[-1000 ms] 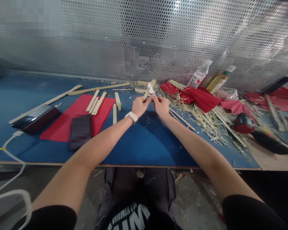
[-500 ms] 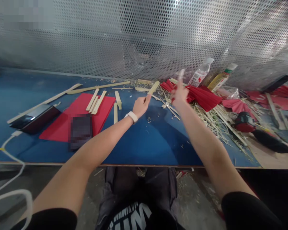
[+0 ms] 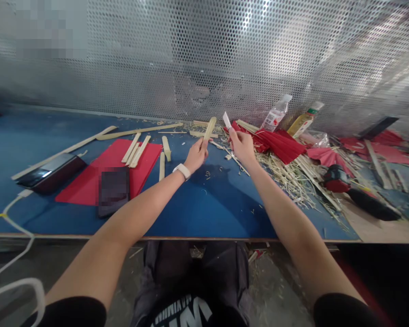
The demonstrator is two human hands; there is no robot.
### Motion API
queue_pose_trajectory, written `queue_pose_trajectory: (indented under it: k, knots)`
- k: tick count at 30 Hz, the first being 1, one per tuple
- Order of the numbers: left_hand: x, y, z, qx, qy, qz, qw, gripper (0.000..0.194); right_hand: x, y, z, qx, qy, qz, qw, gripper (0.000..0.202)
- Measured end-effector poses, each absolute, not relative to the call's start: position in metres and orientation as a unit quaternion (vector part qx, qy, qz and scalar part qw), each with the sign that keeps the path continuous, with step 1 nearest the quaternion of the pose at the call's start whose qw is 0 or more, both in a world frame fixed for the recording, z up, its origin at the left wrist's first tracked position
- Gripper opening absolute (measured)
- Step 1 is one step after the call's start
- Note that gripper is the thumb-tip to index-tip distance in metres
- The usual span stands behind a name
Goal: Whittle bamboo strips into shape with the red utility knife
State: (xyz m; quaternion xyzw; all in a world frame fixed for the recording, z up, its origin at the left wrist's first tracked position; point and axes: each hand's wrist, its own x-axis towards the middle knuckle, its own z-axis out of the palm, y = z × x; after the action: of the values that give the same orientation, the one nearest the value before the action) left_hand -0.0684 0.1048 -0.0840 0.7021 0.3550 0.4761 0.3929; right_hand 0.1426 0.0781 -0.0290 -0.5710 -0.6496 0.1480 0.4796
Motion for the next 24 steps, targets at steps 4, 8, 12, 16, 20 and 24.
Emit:
queue_pose_trajectory:
  k: [4,8,12,16,20,24]
  knots:
    - [-0.061,0.105,-0.086,0.701,0.319,0.459,0.442,0.066,0.133,0.065,-0.037,-0.578,-0.659,0.072,0.477,0.083]
    - [-0.056,0.105,-0.090,0.724,0.315,0.476,0.388,0.067,0.130,0.062,-0.043,-0.566,-0.692,0.074,0.442,0.082]
    - [-0.055,0.104,-0.092,0.747,0.321,0.489,0.316,0.060,0.129,0.061,-0.046,-0.551,-0.732,0.084,0.391,0.079]
    - [-0.054,0.104,-0.093,0.761,0.313,0.490,0.288,0.046,0.129,0.062,-0.046,-0.547,-0.747,0.106,0.363,0.079]
    - [-0.057,0.105,-0.093,0.771,0.318,0.467,0.294,0.036,0.134,0.062,-0.042,-0.545,-0.758,0.115,0.338,0.073]
    - [-0.061,0.107,-0.092,0.790,0.331,0.422,0.298,0.044,0.140,0.062,-0.038,-0.544,-0.767,0.120,0.318,0.070]
